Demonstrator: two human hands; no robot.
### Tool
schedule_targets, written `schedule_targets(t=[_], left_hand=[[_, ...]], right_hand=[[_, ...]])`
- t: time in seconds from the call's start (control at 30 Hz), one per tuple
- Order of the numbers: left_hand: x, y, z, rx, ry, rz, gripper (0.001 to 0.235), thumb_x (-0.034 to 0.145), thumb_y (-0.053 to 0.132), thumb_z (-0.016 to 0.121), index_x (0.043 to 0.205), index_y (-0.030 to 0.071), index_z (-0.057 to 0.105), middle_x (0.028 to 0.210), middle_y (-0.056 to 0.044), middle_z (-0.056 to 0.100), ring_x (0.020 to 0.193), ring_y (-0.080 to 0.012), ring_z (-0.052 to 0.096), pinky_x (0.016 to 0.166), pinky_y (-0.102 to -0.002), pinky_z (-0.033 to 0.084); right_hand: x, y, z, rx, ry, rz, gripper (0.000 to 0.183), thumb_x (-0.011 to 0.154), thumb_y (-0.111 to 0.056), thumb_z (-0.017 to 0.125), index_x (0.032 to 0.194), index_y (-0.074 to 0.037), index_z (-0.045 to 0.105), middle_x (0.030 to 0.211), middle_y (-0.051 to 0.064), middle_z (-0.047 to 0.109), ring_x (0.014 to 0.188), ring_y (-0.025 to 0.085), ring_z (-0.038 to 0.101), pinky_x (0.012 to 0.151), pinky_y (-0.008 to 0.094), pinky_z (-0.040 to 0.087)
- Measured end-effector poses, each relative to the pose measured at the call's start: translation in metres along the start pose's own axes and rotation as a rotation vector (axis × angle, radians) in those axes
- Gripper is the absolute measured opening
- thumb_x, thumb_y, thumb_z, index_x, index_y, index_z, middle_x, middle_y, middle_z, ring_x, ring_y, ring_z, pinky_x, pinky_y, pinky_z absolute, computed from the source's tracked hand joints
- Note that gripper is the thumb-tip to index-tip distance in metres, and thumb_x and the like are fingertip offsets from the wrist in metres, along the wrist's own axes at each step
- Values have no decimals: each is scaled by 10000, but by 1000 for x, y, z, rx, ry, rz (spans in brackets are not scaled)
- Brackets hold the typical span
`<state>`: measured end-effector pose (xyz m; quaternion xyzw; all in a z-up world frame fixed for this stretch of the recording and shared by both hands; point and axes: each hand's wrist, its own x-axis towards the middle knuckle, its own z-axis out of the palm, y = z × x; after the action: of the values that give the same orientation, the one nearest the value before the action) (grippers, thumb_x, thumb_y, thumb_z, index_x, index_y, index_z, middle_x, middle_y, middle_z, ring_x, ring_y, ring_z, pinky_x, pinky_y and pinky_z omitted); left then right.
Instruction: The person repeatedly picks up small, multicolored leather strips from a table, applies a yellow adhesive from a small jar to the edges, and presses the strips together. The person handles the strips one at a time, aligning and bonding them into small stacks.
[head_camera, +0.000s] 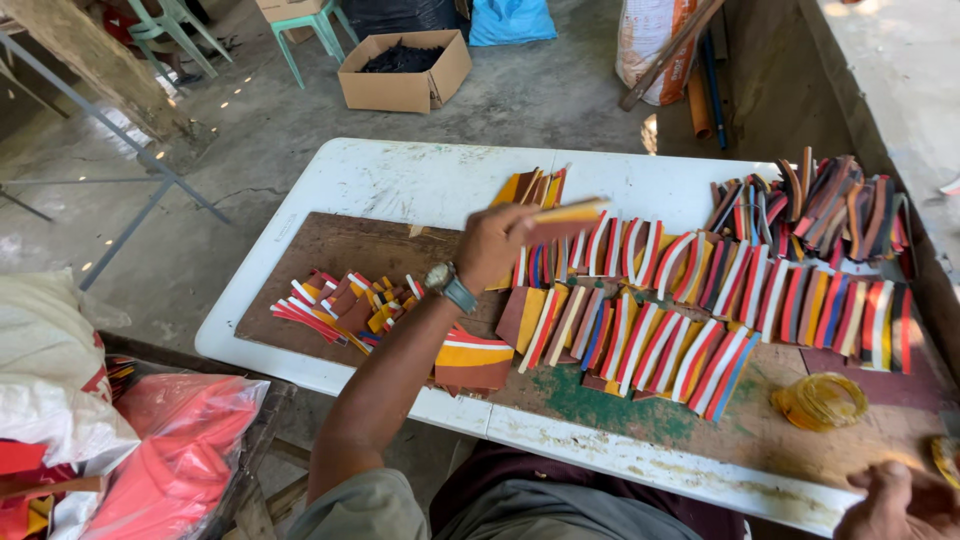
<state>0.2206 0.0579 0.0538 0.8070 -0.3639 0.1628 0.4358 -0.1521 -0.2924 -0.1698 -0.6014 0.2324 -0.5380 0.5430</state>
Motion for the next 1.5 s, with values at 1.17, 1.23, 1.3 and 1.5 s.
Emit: schedule_targets(t=[1.17, 1.23, 1.3, 1.5], left_hand=[[-135, 151, 164, -1473, -37, -552, 121, 923, 46, 764, 1016, -26, 737, 935, -88, 754, 832, -163, 720, 759, -329, 603], [-130, 146, 161, -1444, 13, -527, 142, 903, 21, 763, 1036, -19, 733, 946, -89, 752, 850, -168, 720, 775, -333, 603], [-130, 144, 153, -1427, 21, -531, 170, 894, 28, 765, 1057, -9, 730, 973, -92, 756, 884, -172, 724, 790, -336, 605], [-131, 150, 142, -1448, -5, -509, 212, 918, 73, 759, 1118, 8, 729, 1050, -78, 755, 969, -165, 718, 855, -331, 606]], right_hand=[[-31, -176, 123, -25, -355, 209, 843, 834, -46, 761, 1554, -42, 321, 994, 82, 687, 855, 139, 698, 728, 282, 596], [-33, -176, 123, -67, -321, 136, 848, 820, -40, 818, 1541, -22, 373, 921, 68, 637, 805, 120, 640, 705, 267, 577], [-36, -180, 123, -130, -329, 90, 813, 822, -54, 840, 1517, -26, 418, 845, 53, 658, 755, 101, 632, 688, 249, 553], [-38, -190, 122, -75, -364, 172, 841, 801, -70, 845, 1510, -20, 395, 798, 33, 668, 716, 78, 638, 650, 224, 536]])
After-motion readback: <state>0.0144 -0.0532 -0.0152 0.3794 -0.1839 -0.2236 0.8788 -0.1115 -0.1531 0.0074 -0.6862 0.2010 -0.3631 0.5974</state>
